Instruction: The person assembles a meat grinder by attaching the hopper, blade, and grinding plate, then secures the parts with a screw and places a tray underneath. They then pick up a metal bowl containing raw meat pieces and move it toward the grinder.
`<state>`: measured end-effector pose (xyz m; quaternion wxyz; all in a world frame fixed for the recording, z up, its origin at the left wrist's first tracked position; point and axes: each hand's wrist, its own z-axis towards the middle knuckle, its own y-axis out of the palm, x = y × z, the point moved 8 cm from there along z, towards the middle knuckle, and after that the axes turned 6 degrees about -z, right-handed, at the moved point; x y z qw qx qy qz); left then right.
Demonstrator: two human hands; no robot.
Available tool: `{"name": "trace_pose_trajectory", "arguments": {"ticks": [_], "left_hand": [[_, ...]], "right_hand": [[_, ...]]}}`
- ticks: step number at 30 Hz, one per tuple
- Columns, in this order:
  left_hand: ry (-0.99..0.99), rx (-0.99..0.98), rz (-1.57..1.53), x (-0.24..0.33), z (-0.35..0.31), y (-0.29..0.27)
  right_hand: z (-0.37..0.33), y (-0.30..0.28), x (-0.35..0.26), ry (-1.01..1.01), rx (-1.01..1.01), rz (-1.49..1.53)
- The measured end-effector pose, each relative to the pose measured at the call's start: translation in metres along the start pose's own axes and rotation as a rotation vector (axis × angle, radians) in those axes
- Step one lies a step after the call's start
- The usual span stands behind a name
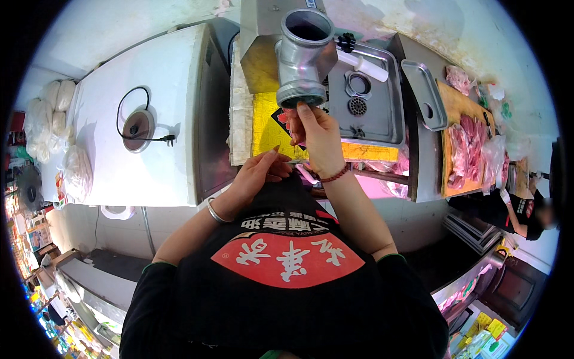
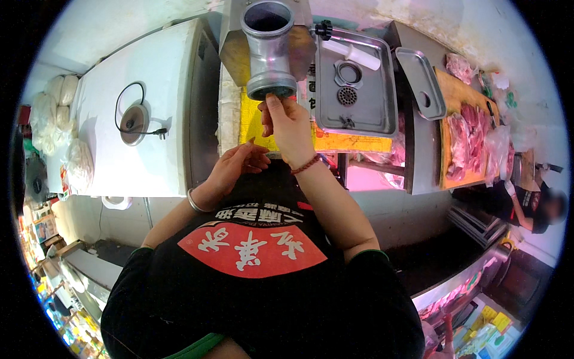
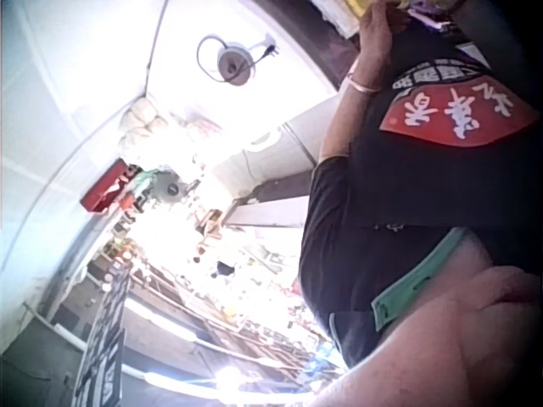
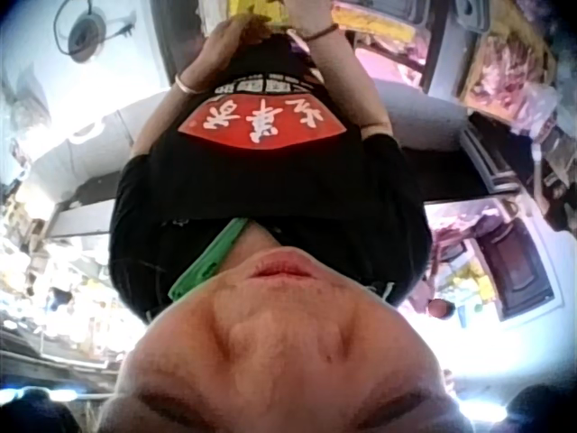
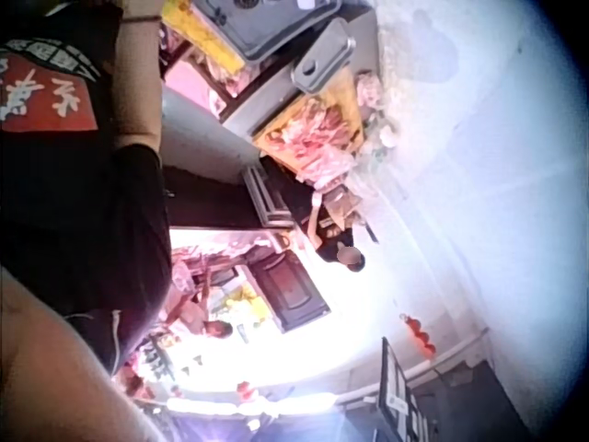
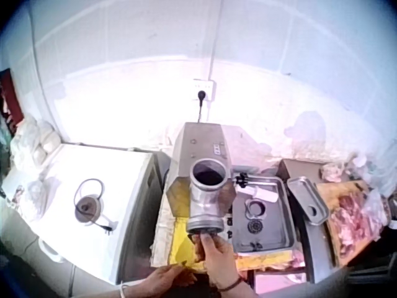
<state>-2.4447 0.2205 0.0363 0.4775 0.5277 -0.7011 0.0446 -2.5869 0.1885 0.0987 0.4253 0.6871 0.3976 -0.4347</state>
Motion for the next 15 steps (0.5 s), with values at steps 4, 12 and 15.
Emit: {"name": "trace_pose_trajectory", "arguments": {"ticks": [4, 12, 15], "left_hand": [[0.003, -0.006, 0.012, -0.001, 0.0, 0.003], [0.018, 0.037, 0.012, 0.006, 0.013, 0.006], [0.151, 0.071, -0.088, 0.043, 0.022, 0.008]], "right_hand": [[-0.001, -0.002, -0.006, -0.104, 0.086, -0.168], [-0.009, 0.018, 0.009, 0.267, -0.262, 0.508], [0.005, -0.061, -0.006, 0.106, 0.0, -0.127]]}}
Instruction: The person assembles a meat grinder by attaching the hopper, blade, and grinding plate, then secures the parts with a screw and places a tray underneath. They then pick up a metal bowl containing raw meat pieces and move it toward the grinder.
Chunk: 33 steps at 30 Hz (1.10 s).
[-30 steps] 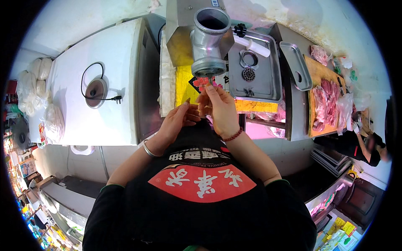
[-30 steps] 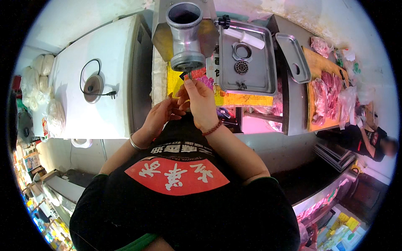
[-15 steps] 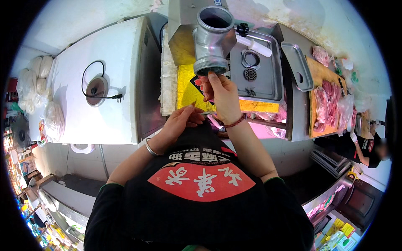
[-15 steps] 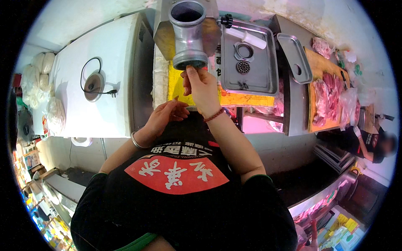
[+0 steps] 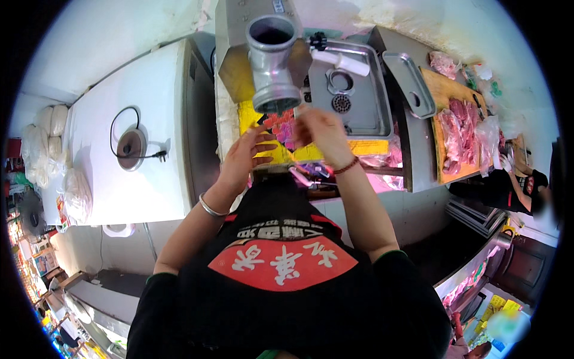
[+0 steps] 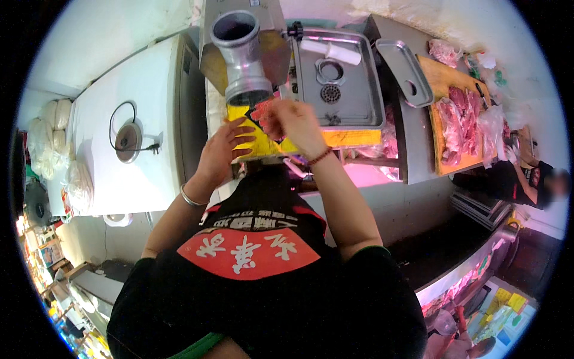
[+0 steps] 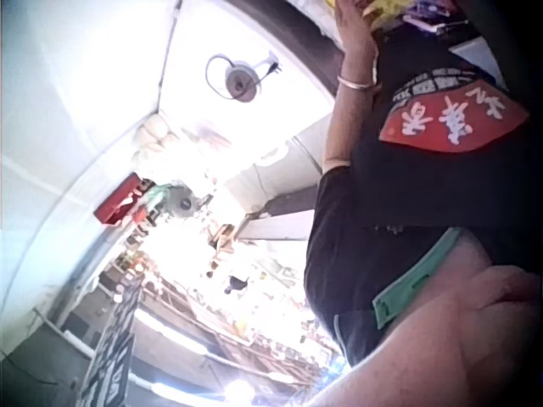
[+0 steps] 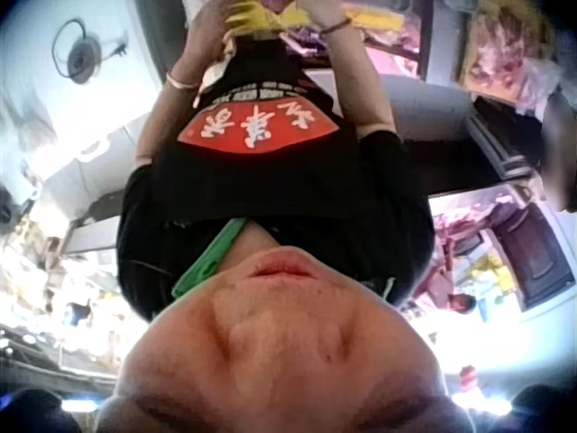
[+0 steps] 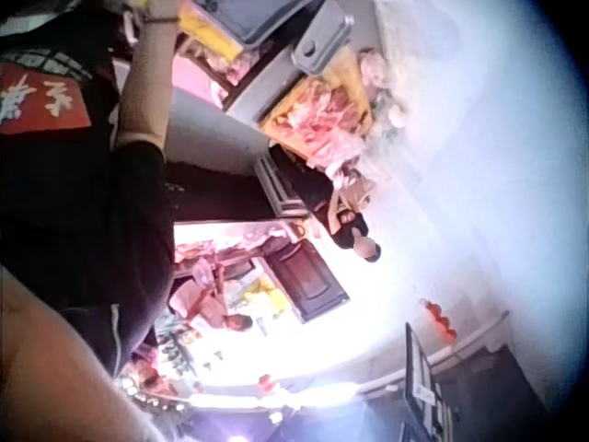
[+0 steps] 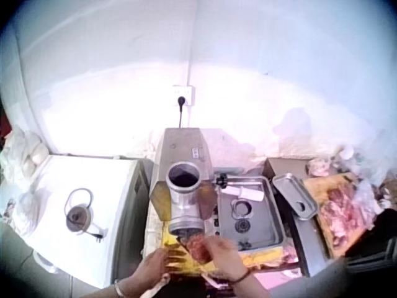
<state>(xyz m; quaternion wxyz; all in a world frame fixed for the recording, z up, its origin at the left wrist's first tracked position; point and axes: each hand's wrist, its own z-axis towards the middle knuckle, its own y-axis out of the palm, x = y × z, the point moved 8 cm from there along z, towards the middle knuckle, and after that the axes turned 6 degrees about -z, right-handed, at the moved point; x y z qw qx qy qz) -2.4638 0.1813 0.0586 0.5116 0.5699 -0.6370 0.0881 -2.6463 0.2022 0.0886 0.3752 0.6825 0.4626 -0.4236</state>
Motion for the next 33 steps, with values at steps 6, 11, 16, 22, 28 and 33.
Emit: {"name": "trace_pose_trajectory", "arguments": {"ticks": [6, 11, 16, 22, 28, 33], "left_hand": [[0.106, -0.169, -0.233, 0.039, 0.031, 0.046], [0.162, -0.134, -0.294, 0.043, 0.04, 0.057], [0.3, 0.008, -0.293, 0.045, 0.043, 0.052], [0.326, 0.01, -0.209, 0.05, 0.041, 0.058], [0.303, 0.024, -0.214, 0.046, 0.046, 0.048], [0.215, -0.037, -0.145, 0.054, 0.036, 0.062]], "right_hand": [[0.072, -0.061, -0.116, -0.849, 0.518, -0.469], [0.139, -0.047, -0.122, -0.824, 0.355, -0.555], [0.147, -0.046, -0.116, -0.746, 0.552, -0.6], [0.143, -0.046, -0.119, -0.675, 0.554, -0.691], [0.14, -0.043, -0.114, -0.63, 0.558, -0.672], [0.14, -0.055, -0.108, -0.637, 0.546, -0.573]]}}
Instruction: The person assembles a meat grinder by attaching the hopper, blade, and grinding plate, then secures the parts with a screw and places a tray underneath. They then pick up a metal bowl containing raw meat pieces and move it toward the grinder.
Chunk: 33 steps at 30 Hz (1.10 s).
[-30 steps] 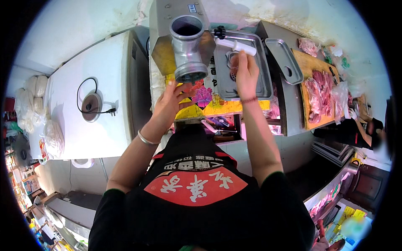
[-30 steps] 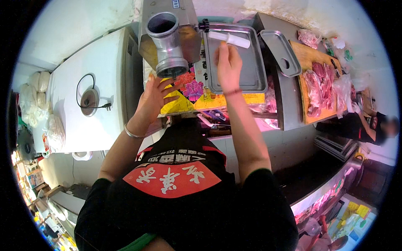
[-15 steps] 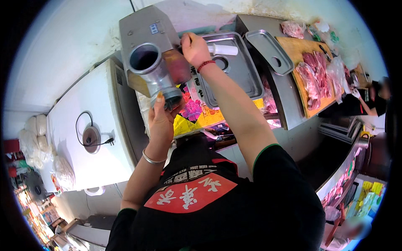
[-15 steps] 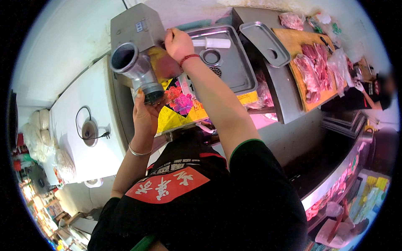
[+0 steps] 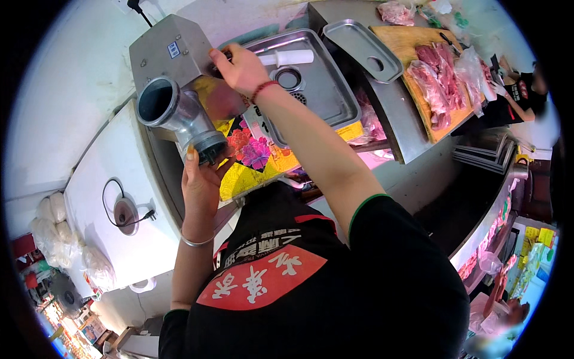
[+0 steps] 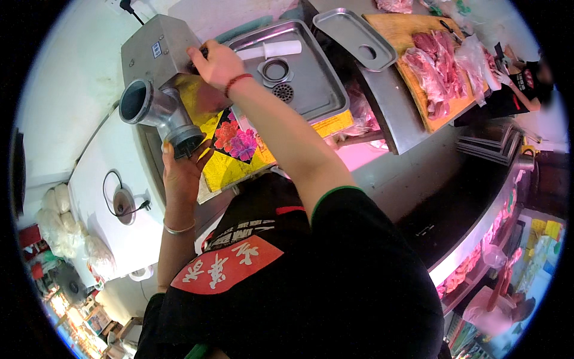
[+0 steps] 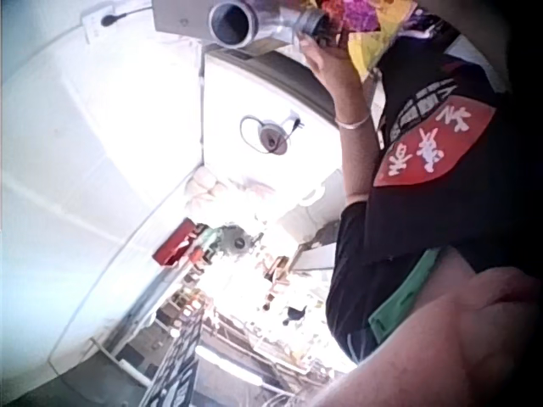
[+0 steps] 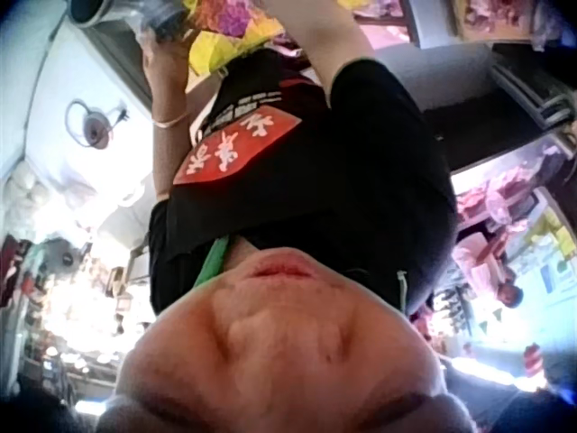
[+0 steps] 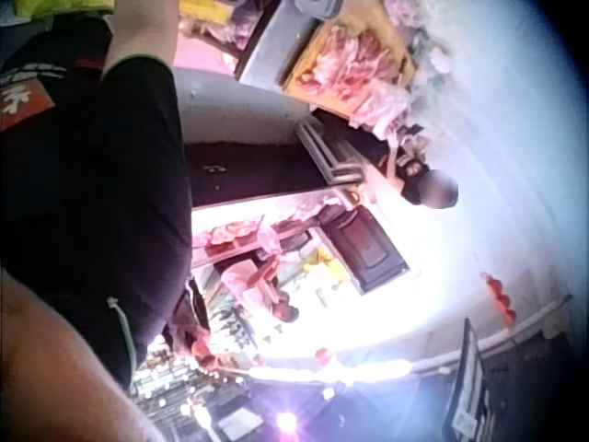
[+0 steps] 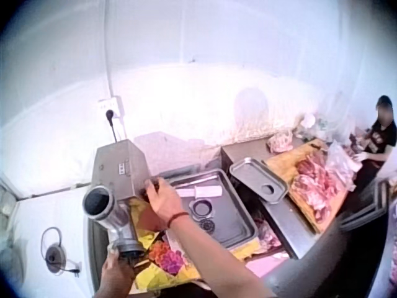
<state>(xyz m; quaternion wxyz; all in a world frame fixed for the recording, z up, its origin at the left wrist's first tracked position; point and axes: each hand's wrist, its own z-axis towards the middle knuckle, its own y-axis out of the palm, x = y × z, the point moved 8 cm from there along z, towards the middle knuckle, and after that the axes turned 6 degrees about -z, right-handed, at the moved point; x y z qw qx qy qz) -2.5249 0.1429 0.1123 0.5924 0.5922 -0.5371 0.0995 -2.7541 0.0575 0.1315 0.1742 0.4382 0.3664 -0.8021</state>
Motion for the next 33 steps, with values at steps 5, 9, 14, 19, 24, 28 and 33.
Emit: {"name": "trace_pose_trajectory", "arguments": {"ticks": [5, 9, 14, 19, 24, 28, 33], "left_hand": [[0.013, 0.212, 0.094, 0.011, -0.026, -0.049], [-0.109, 0.277, 0.222, -0.018, -0.06, -0.104], [-0.266, 0.28, 0.187, -0.067, -0.09, -0.097], [-0.266, 0.242, 0.306, -0.069, -0.084, -0.084], [-0.267, 0.2, 0.362, -0.072, -0.08, -0.073], [-0.297, 0.176, 0.374, -0.081, -0.088, -0.071], [-0.325, 0.201, 0.396, -0.084, -0.095, -0.08]], "right_hand": [[-0.016, -0.069, 0.157, 0.371, 0.047, 0.033], [-0.053, -0.104, 0.228, 0.422, -0.086, -0.495], [-0.095, -0.094, 0.232, 0.335, -0.208, -0.517], [-0.1, -0.063, 0.185, 0.149, -0.317, -0.896], [-0.097, -0.046, 0.192, 0.232, -0.357, -0.971], [-0.096, -0.059, 0.189, 0.224, -0.325, -0.889], [-0.136, -0.073, 0.195, 0.287, -0.731, -0.962]]}}
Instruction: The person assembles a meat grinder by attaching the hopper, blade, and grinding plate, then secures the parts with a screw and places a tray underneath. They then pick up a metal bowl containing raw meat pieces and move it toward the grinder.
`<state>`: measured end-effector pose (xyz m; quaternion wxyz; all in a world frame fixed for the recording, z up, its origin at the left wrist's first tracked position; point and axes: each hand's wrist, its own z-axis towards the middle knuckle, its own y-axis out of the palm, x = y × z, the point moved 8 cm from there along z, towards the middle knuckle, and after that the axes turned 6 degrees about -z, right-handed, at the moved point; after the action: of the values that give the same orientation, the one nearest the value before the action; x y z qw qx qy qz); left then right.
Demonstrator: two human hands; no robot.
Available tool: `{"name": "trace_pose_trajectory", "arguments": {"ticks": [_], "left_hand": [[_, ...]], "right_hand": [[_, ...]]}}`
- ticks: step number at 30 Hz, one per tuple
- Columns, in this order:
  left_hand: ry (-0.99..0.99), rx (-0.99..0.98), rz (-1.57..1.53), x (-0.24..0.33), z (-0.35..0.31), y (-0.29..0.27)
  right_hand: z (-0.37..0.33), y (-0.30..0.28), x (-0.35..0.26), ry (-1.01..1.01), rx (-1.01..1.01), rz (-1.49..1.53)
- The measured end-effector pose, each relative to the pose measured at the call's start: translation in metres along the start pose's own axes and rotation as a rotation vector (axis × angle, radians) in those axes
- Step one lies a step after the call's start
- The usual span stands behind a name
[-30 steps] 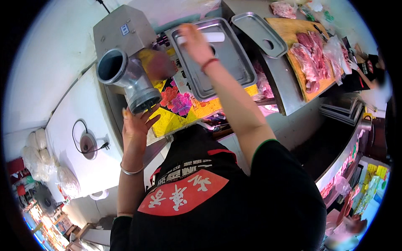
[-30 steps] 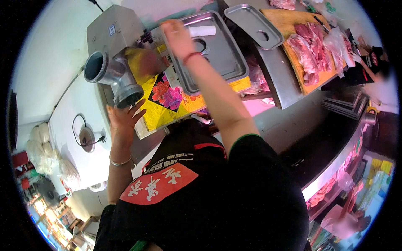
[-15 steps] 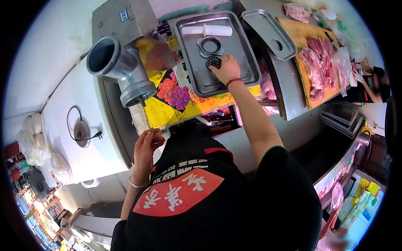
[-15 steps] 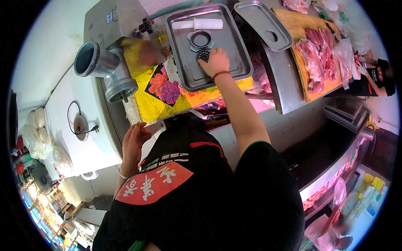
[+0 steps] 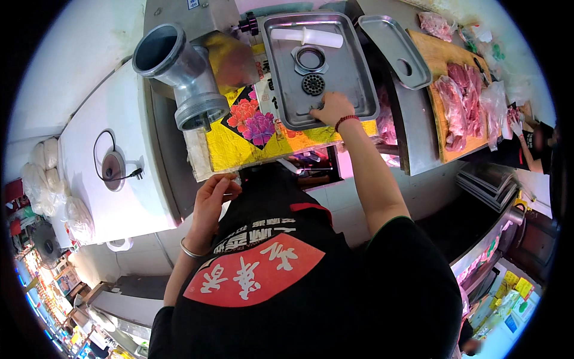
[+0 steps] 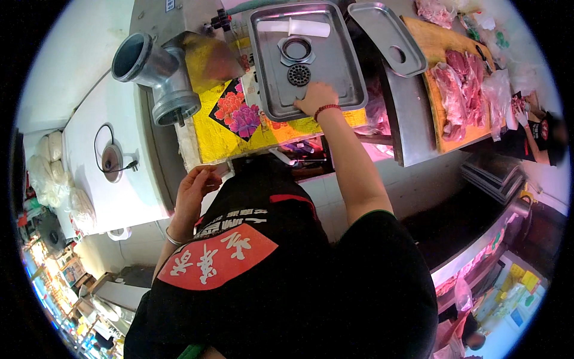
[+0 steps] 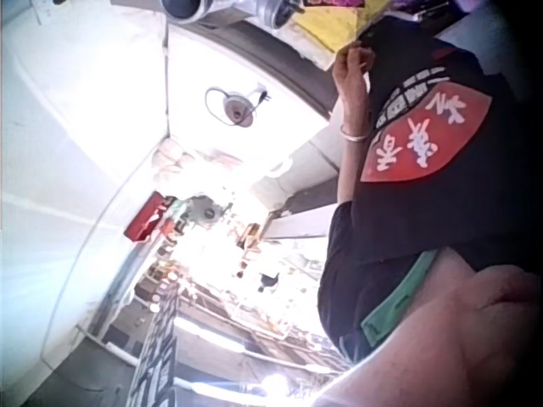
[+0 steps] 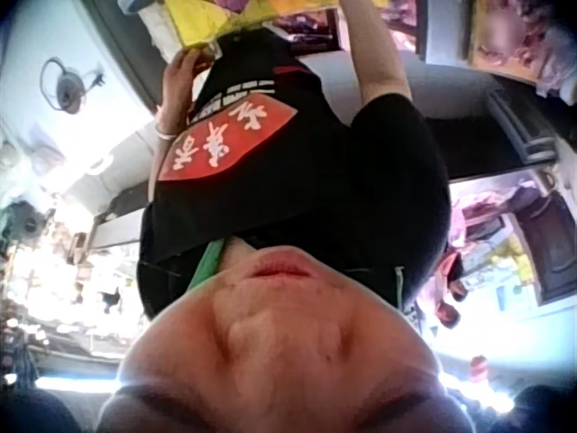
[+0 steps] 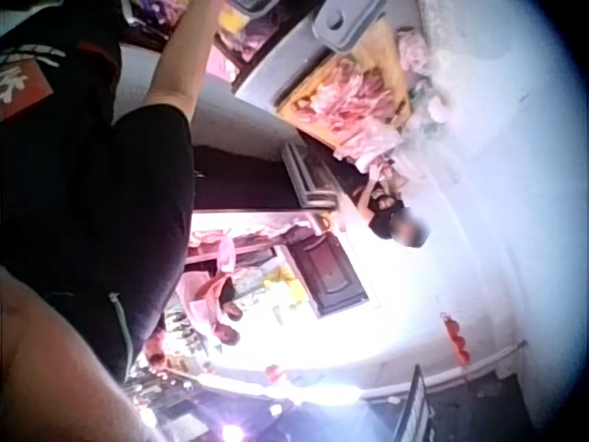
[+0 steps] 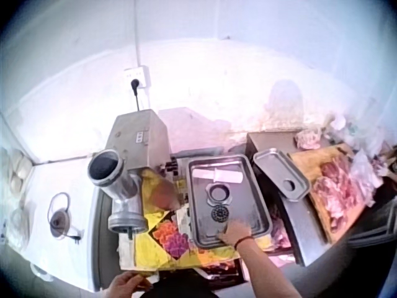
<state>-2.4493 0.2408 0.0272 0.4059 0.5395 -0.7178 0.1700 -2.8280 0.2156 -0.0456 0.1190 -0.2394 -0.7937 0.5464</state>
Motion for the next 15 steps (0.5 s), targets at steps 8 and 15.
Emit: {"name": "trace_pose_trajectory", "arguments": {"ticks": [8, 15], "left_hand": [[-0.007, -0.103, 0.073, 0.0, -0.001, 0.015], [0.3, -0.166, 0.199, 0.027, 0.0, 0.039]], "right_hand": [[-0.003, 0.017, 0.001, -0.069, 0.184, 0.283], [-0.086, -0.06, -0.088, -0.378, -0.017, 1.585]]}}
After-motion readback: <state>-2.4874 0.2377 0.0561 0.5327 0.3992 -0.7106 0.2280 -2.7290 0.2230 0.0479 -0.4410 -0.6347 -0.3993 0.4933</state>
